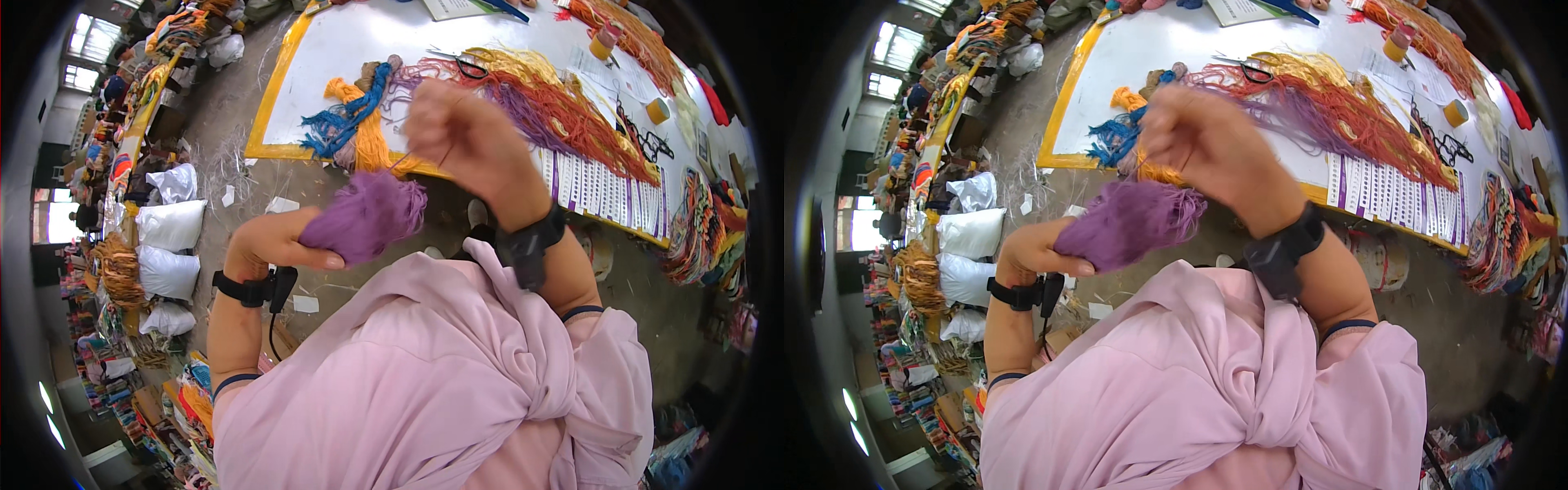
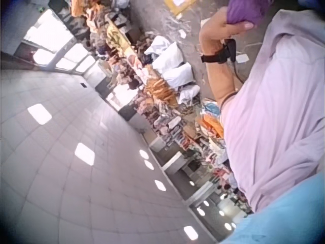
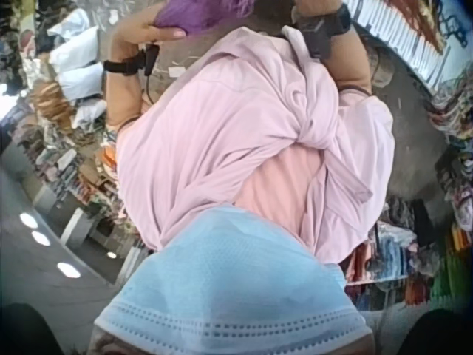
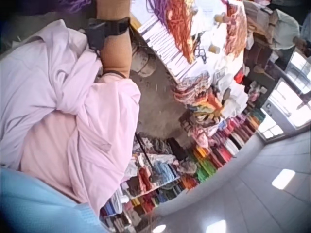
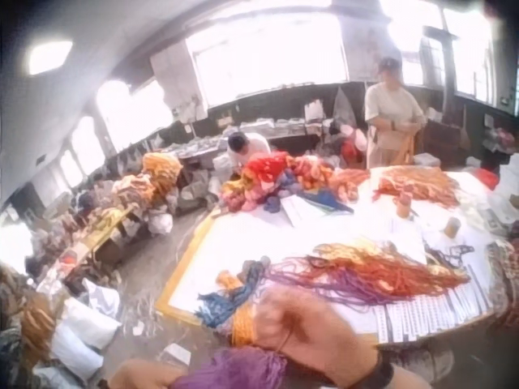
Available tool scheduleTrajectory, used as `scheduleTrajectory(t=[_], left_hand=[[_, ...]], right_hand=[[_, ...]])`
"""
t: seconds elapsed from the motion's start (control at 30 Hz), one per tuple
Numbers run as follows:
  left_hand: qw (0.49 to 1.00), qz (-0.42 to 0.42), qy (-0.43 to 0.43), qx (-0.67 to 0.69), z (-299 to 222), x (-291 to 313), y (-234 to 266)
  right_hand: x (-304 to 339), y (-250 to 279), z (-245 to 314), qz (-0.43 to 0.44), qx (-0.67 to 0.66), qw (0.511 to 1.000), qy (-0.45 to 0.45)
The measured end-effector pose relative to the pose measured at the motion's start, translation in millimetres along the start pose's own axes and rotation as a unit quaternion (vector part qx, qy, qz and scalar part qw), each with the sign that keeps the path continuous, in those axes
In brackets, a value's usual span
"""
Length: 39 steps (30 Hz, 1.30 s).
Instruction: The person carries a bundle of purple thread to a table, cuts it with shears, and then separates individual strands by hand, threading them through the holes of a paper thread organizer.
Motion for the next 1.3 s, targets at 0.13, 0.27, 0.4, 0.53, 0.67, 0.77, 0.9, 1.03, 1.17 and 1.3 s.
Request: scheduleTrajectory(t=[0.13,0.27,0.4,0.53,0.67,0.77,0.9,1.03,1.17,1.3], left_hand=[[0.986,0.135,-0.011,-0.098,9.2,10.3,-9.3],[0.940,-0.051,-0.173,0.288,26.8,51.7,68.3],[0.839,0.024,-0.285,0.464,-36.0,18.9,76.8],[0.765,0.067,-0.335,0.547,-83.4,12.2,71.0],[0.745,0.048,-0.350,0.566,-110.2,2.6,57.0],[0.736,0.098,-0.291,0.604,-112.0,-23.6,48.1],[0.801,-0.097,-0.370,0.461,-130.5,8.3,146.8],[0.760,-0.223,-0.527,0.309,-115.5,44.1,210.7],[0.763,-0.296,-0.388,0.424,-21.3,-33.6,122.9],[0.729,0.022,-0.355,0.585,-63.1,-41.1,90.4]], right_hand=[[22.2,108.2,97.9,-0.076,-0.030,0.986,0.146],[133.8,248.6,90.4,-0.382,0.429,0.813,0.095],[211.4,301.9,-85.3,0.162,0.824,0.350,-0.415],[115.1,196.8,-14.9,-0.153,0.868,0.467,-0.068],[28.6,7.3,-1.3,0.021,0.534,0.836,0.126],[-6.0,-66.7,-0.8,0.039,0.480,0.811,0.333],[-41.5,-47.9,-70.7,0.181,0.630,0.755,-0.001],[-26.7,-3.1,-89.9,0.115,0.415,0.889,-0.158],[-27.9,-9.9,-79.6,0.097,0.395,0.906,-0.119],[-1.8,14.6,-139.6,0.133,0.369,0.901,-0.184]])
Point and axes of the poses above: each hand's wrist, its own x-axis away from the middle knuckle, its own y-axis out of the back of the hand, z = x × y, the point moved 9 cm from there along -x, towards the middle knuckle, and after that the axes turned 2 degrees about -y, right-handed, at the moved point
